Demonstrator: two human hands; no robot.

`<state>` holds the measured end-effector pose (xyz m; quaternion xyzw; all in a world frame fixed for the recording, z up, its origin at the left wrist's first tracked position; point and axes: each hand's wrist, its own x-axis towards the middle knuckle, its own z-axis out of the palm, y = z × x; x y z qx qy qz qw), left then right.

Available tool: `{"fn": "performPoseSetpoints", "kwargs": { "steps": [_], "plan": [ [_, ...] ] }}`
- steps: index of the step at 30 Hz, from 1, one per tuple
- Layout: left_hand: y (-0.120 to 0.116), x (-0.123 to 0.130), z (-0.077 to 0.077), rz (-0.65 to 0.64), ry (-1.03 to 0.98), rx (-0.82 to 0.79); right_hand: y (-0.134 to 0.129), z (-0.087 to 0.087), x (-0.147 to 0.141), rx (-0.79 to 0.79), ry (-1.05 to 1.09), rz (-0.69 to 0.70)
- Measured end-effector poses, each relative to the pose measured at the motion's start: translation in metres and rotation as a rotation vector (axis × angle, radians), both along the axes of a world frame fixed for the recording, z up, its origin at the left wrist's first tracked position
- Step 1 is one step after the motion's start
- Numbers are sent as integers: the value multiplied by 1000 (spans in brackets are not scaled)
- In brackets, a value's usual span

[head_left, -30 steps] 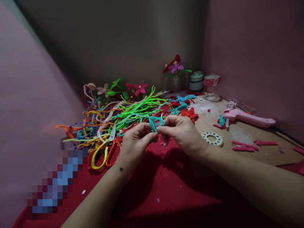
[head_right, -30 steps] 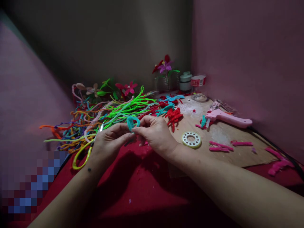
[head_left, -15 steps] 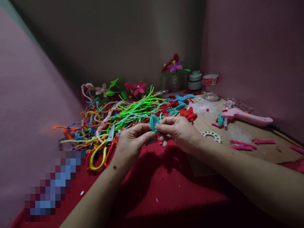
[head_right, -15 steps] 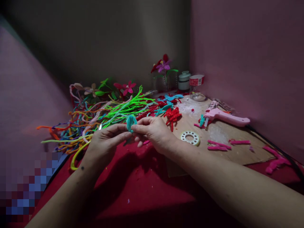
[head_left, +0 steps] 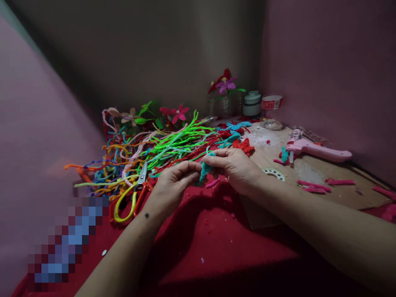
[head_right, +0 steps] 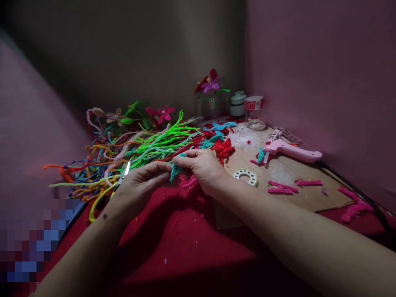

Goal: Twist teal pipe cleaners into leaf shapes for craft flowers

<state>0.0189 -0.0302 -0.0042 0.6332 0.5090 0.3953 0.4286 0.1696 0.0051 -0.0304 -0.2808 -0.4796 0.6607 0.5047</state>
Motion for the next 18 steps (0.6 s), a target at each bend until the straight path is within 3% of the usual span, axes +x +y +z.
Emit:
{"fn": "performPoseSetpoints", "kwargs": {
  "steps": [4, 10, 18],
  "plan": [
    [2, 1, -3, -31, 88, 16, -1, 0, 0, -25, -29, -12],
    [1, -3, 0, -18, 265, 230, -2, 1, 0, 35, -84, -97],
    [0, 1, 0, -37, 209, 8, -4, -2, -4, 20, -57, -22]
  ]
}}
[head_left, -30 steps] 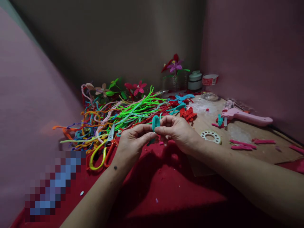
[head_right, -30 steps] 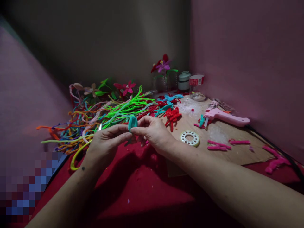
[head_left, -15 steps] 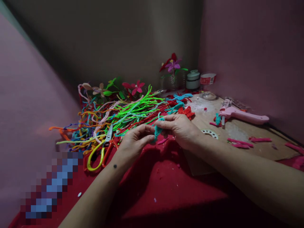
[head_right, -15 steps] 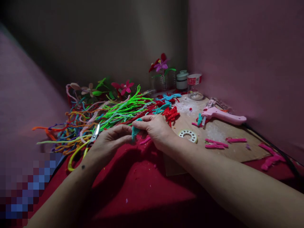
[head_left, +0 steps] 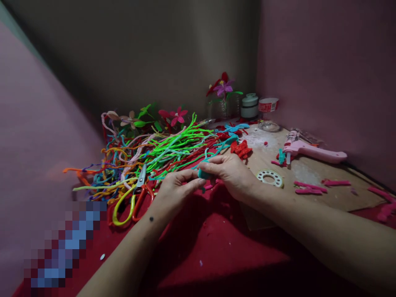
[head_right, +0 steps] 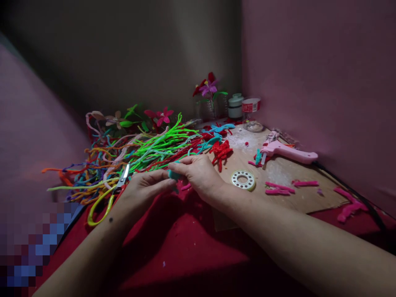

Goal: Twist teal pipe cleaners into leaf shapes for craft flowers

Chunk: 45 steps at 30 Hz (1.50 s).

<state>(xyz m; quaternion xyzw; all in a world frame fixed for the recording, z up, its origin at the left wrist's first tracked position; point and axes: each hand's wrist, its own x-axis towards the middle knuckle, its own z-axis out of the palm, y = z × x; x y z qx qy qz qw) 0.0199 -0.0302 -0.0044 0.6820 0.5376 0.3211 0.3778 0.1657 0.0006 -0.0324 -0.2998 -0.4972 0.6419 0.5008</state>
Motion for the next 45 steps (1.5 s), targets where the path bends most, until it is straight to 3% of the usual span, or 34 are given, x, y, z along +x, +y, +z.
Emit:
{"fn": "performPoseSetpoints", "kwargs": {
  "steps": [8, 13, 16, 23, 29, 35, 39, 42, 45],
  "plan": [
    [3, 2, -2, -29, 42, -89, 2, 0, -2, -148, 111, -74],
    [3, -1, -1, -50, 15, -108, 6, -5, -4, -248, 209, 89],
    [1, -3, 0, -39, 26, -102, 8, -4, -1, -220, 183, 143],
    [0, -2, 2, -43, 82, -104, 9, 0, 4, -11, -84, -5],
    [0, -3, 4, -67, 127, -40, 8, -4, -1, -181, -7, 115],
    [0, -7, 6, -60, 108, -81, 8, 4, 5, -52, -62, 34],
    [-1, -8, 3, -72, 145, -63, 6, 9, 8, 5, -224, 14],
    [-1, -8, -1, -84, 207, -16, 6, 6, 6, 53, -315, 25],
    [-1, -9, 0, -98, 235, 42, 7, 0, 2, 20, -254, 28]
  ]
}}
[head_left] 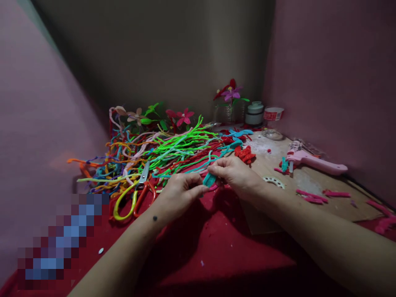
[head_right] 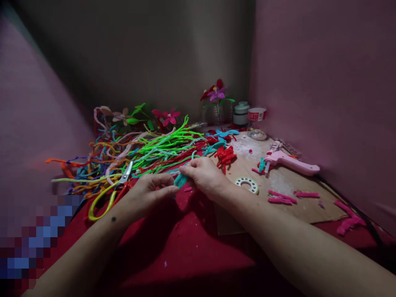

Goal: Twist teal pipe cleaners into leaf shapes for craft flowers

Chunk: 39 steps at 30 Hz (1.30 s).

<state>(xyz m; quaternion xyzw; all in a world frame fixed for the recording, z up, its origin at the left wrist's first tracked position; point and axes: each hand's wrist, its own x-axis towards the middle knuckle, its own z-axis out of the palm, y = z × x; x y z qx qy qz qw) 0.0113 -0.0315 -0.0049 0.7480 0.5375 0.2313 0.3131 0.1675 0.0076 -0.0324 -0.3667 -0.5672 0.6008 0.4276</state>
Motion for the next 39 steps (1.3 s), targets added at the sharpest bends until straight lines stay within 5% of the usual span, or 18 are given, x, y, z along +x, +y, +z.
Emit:
{"fn": "performPoseSetpoints", "kwargs": {
  "steps": [9, 18, 26, 33, 39],
  "plan": [
    [2, -1, 3, -7, -59, -65, -7, 3, -1, 41, 103, 61],
    [2, 1, 2, -39, -161, -114, -4, -3, -1, -193, 310, 58],
    [3, -1, -1, -14, -233, -93, -6, -2, -1, -134, 251, 131],
    [4, -7, 8, -13, -245, -128, 0, -3, 2, -132, 260, 49],
    [5, -5, 7, 25, -261, -67, -6, -4, -1, -180, 319, 157]
  ]
}}
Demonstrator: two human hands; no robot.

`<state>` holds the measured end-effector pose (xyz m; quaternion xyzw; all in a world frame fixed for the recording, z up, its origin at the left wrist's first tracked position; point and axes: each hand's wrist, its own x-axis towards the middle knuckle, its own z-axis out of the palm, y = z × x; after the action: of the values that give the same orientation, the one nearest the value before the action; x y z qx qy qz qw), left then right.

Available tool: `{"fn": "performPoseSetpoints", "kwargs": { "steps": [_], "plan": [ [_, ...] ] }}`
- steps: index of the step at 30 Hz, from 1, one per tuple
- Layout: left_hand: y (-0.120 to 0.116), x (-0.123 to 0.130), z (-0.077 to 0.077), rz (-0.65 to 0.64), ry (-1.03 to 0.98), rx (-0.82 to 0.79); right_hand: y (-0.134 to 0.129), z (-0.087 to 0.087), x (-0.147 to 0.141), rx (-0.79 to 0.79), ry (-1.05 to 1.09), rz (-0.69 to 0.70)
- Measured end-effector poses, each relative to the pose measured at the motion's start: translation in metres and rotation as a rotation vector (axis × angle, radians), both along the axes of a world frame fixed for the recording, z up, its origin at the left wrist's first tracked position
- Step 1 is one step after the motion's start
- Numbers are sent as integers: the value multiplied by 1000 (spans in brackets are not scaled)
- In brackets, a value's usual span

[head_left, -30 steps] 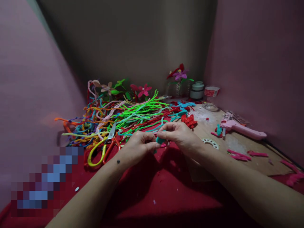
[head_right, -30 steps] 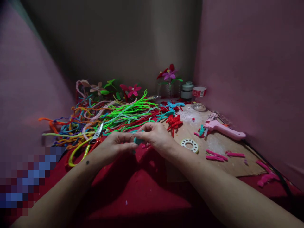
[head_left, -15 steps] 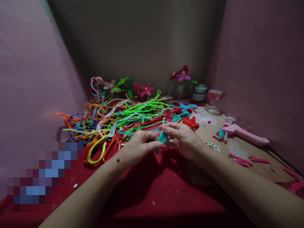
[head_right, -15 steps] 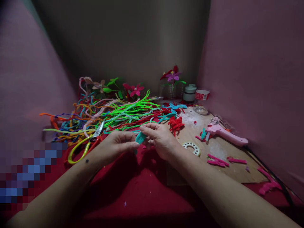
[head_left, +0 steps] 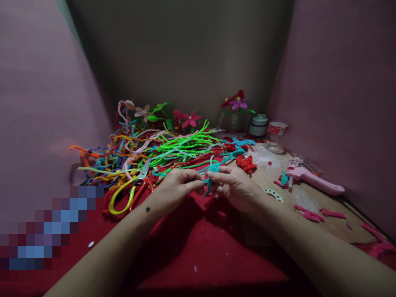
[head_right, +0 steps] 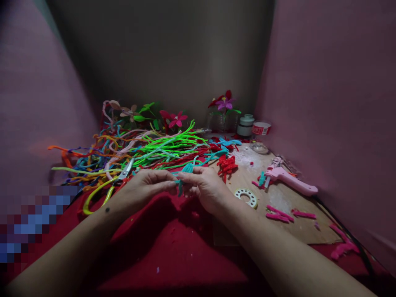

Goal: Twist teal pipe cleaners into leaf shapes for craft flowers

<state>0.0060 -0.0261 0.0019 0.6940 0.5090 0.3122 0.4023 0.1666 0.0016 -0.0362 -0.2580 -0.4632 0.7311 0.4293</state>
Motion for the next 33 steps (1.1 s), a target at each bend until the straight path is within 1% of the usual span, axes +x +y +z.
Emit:
{"fn": "performPoseSetpoints", "kwargs": {
  "steps": [3, 5, 7, 12, 15, 17, 21, 24, 27, 31, 33],
  "plan": [
    [1, 1, -2, 42, -56, 19, -2, -4, -3, -10, -38, -43],
    [1, 2, -4, 50, -58, 36, -3, -6, -4, 7, -81, -76],
    [1, 1, -6, 54, -25, 80, -4, -6, -5, 32, -126, -96],
    [0, -1, -7, 61, 125, 260, -6, -1, -5, 70, -190, -126],
    [0, 0, -5, 118, 155, 322, -7, 1, -5, 127, -212, -121],
    [1, 1, -3, 155, 117, 267, -8, 1, -5, 174, -232, -122],
    [0, 3, 0, 144, 6, 59, -9, 2, -6, 254, -289, -138],
    [-2, 4, 0, 165, -5, -21, -10, 2, -7, 350, -347, -185],
    [-2, 6, -2, 152, -22, -105, -13, 1, -8, 465, -397, -231],
    [-1, 8, -7, 119, -115, -213, -16, -2, -9, 638, -509, -315],
    [-1, 9, -9, 116, -161, -248, -16, -2, -9, 664, -553, -321]
  ]
}}
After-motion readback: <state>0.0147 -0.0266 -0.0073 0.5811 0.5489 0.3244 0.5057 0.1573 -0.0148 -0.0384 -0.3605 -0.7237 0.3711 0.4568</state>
